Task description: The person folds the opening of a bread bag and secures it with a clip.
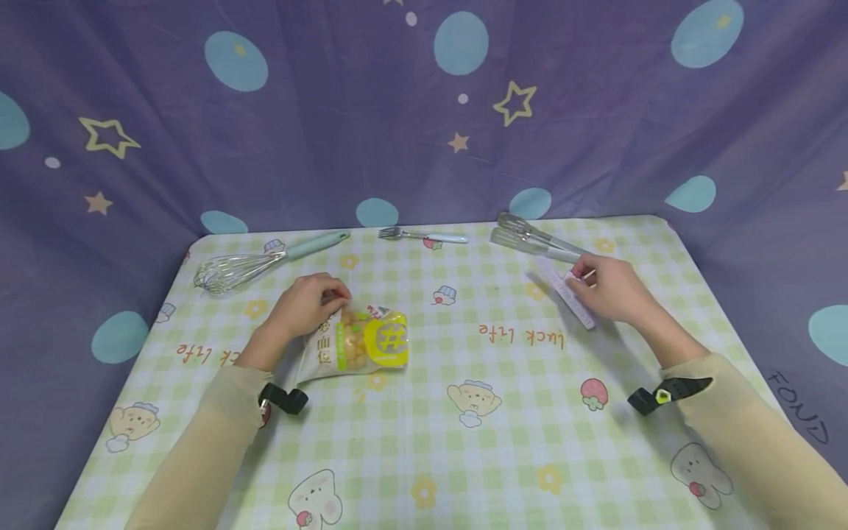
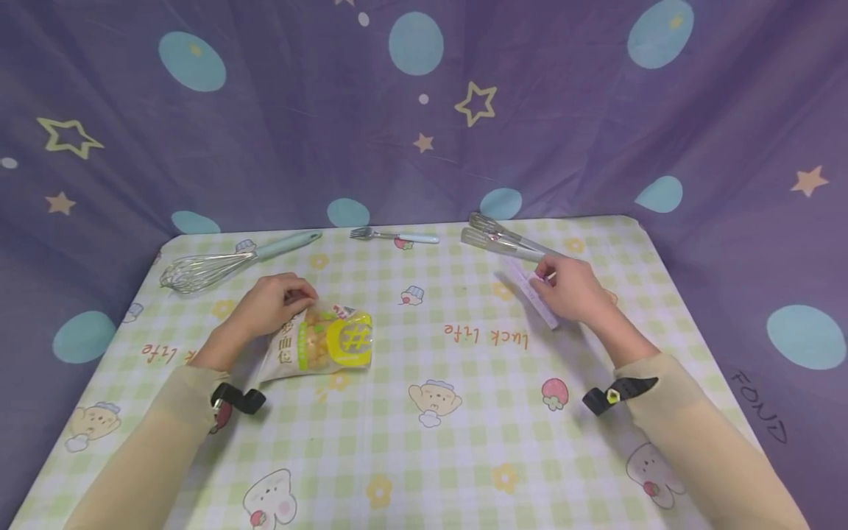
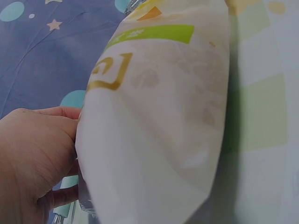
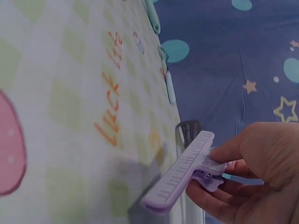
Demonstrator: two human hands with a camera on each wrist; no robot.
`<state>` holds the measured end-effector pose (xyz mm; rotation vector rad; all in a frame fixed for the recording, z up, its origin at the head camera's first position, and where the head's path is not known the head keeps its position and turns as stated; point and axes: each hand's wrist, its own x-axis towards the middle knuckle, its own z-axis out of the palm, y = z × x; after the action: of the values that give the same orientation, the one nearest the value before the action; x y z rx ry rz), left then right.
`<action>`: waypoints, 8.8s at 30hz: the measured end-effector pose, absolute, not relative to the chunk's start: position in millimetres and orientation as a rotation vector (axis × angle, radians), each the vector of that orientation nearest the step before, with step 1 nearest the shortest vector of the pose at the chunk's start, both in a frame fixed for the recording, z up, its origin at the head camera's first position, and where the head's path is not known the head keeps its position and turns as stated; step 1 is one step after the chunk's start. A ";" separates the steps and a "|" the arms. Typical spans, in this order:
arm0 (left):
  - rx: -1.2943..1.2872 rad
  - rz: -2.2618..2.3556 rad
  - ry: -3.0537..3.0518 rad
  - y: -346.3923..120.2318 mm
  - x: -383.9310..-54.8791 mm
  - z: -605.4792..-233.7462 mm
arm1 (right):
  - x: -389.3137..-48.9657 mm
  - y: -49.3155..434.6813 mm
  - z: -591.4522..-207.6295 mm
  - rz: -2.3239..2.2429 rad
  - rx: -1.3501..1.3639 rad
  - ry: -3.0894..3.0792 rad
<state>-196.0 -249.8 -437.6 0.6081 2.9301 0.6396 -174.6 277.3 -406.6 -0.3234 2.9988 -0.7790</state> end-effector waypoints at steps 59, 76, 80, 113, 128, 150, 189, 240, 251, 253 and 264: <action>0.579 0.607 2.931 -247.6 -195.2 -435.7 | -203.1 105.3 -405.7 -1.171 -0.723 2.680; 0.585 0.607 2.935 -247.1 -196.0 -437.2 | -198.8 82.9 -423.1 -1.173 -0.587 2.604; 0.585 0.608 2.937 -246.9 -196.2 -437.4 | -199.3 82.5 -426.5 -1.189 -0.504 2.562; 0.553 0.614 2.942 -249.0 -193.8 -439.3 | -213.5 82.2 -436.3 -1.253 -0.308 2.287; 0.571 0.615 2.948 -247.4 -192.8 -439.3 | -222.3 85.4 -435.5 -1.342 -0.204 2.107; 0.562 0.628 2.992 -247.5 -182.0 -421.8 | -214.0 63.5 -431.2 -1.245 -0.345 2.207; 0.507 0.532 2.778 -236.3 -132.3 -402.3 | -184.6 69.9 -435.9 -1.270 -0.263 2.033; 0.494 0.501 2.803 -230.6 -136.9 -403.3 | -218.0 36.9 -446.7 -1.390 -0.250 1.973; 0.463 0.501 2.791 -230.8 -137.5 -404.9 | -223.4 30.7 -446.0 -1.373 -0.255 1.994; 0.464 0.503 2.790 -230.5 -137.2 -404.6 | -224.4 29.7 -446.0 -1.367 -0.258 1.996; 0.463 0.500 2.791 -230.2 -137.9 -405.8 | -229.7 24.2 -447.8 -1.372 -0.263 1.990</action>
<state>-137.9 -230.2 -405.8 0.4630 2.7912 0.5004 -229.7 24.2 -447.8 -0.2626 1.9897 -1.3720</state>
